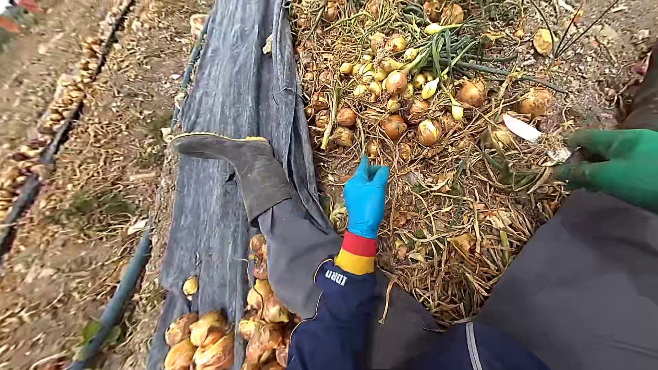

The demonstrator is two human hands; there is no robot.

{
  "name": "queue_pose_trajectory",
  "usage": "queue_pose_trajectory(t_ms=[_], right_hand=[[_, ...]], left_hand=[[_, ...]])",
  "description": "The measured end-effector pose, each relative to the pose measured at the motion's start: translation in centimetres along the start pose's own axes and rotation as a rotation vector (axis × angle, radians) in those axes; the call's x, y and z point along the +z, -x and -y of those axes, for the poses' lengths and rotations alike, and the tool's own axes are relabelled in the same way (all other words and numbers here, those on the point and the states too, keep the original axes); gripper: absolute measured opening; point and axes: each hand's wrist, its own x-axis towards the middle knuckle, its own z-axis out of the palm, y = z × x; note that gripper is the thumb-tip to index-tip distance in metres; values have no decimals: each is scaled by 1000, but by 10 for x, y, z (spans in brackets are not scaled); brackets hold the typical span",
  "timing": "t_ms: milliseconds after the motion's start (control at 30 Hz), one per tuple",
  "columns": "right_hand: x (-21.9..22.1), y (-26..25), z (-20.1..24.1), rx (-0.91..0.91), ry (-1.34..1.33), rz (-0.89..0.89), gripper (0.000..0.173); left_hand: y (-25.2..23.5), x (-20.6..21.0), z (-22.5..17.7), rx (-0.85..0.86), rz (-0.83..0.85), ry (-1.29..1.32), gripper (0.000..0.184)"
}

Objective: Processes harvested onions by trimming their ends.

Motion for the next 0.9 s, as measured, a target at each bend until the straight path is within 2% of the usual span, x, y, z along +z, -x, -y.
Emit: queue_pose_trajectory(t_ms=[67, 133, 167, 267, 367, 433, 500, 600, 667, 700, 767, 900], right_hand=[[9, 32, 9, 23, 11, 44, 41], [22, 59, 2, 80, -129, 62, 45], [30, 68, -5, 102, -223, 69, 45], [65, 85, -20, 160, -493, 28, 47], [98, 84, -14, 205, -743, 21, 48], [112, 81, -7, 230, -839, 49, 43], [119, 80, 2, 236, -895, 88, 41], [128, 77, 17, 273, -919, 132, 36], [139, 71, 30, 334, -933, 122, 32], [148, 68, 38, 366, -932, 121, 34], [164, 62, 55, 381, -907, 139, 49], [186, 46, 85, 376, -868, 125, 82]], left_hand=[[-55, 72, -22, -11, 115, -172, 79], [-97, 120, -38, -49, 202, -356, 99], [-112, 138, -42, -68, 217, -425, 102], [-135, 170, -48, -71, 197, -562, 89], [-137, 173, -44, -28, 176, -563, 79], [-137, 157, -34, -19, 208, -406, 81], [-137, 134, -21, -64, 236, -104, 86], [-119, 100, -18, -186, 225, 581, 62], [-92, 78, -25, -208, 272, 910, 53], [-72, 69, -28, -220, 280, 1005, 51], [-25, 57, -32, -252, 246, 1081, 52], [66, 63, -16, -249, 185, 978, 60]])
